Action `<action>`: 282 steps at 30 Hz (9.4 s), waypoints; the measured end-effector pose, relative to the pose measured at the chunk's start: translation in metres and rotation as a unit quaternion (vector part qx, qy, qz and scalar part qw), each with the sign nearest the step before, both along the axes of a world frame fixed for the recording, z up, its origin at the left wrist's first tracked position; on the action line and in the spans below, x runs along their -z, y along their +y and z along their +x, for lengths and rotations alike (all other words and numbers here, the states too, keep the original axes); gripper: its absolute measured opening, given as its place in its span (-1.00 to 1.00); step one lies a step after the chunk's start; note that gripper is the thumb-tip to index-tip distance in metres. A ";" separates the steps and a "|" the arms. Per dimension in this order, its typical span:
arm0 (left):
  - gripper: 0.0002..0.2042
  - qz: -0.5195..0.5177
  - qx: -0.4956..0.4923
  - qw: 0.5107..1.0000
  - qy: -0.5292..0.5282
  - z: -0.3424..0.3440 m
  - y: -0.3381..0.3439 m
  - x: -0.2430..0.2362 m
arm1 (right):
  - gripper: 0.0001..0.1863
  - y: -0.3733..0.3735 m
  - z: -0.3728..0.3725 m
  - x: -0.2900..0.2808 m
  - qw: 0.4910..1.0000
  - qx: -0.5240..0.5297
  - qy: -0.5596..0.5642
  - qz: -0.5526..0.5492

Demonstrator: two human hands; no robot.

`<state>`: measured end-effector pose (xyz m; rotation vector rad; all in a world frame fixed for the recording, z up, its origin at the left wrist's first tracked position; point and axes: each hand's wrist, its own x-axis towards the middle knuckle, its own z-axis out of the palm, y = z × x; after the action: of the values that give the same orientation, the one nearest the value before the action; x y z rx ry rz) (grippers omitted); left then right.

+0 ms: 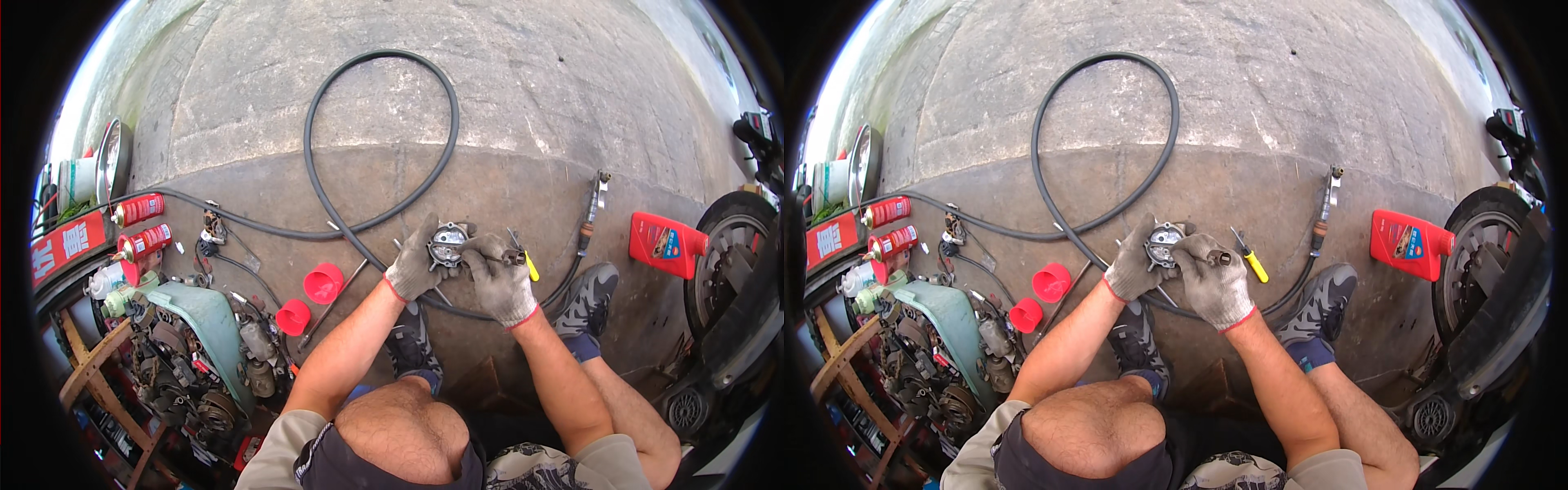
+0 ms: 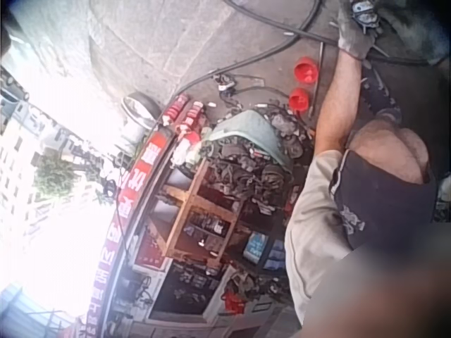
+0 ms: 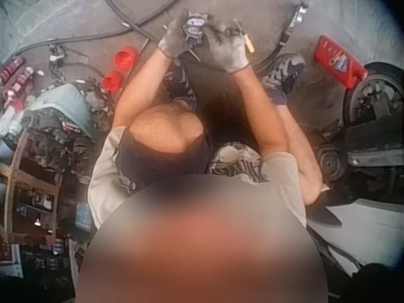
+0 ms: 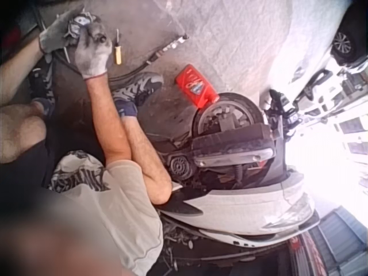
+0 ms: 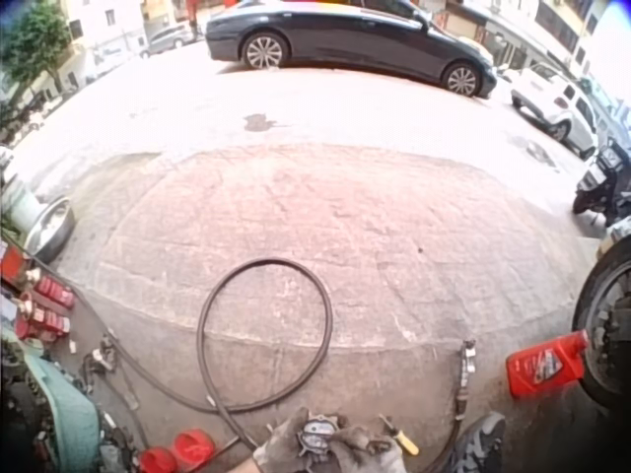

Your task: Cleaning and inspecting a small engine carburetor part using a thin wire tool.

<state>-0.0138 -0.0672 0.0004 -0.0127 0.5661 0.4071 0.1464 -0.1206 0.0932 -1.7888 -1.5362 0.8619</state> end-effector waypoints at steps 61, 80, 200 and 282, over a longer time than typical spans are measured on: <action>-0.31 0.021 0.001 1.000 -0.010 0.000 -0.001 0.006 | -0.93 -0.002 -0.011 0.004 0.996 0.080 0.035 0.010; -0.33 -0.021 -0.020 0.997 -0.067 -0.002 0.002 0.007 | -0.94 0.000 -0.009 -0.004 0.987 0.099 0.122 -0.040; -0.25 -0.033 -0.045 0.998 -0.040 0.003 0.004 -0.011 | -0.87 0.002 -0.024 0.024 0.998 0.032 -0.050 0.028; -0.30 -0.039 -0.061 0.995 0.073 0.014 0.004 -0.029 | -0.83 0.003 0.009 0.011 0.982 -0.076 -0.149 0.084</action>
<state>0.0002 -0.0635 0.0299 -0.0931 0.7269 0.5071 0.1550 -0.1177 0.0820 -1.7514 -1.8957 0.5294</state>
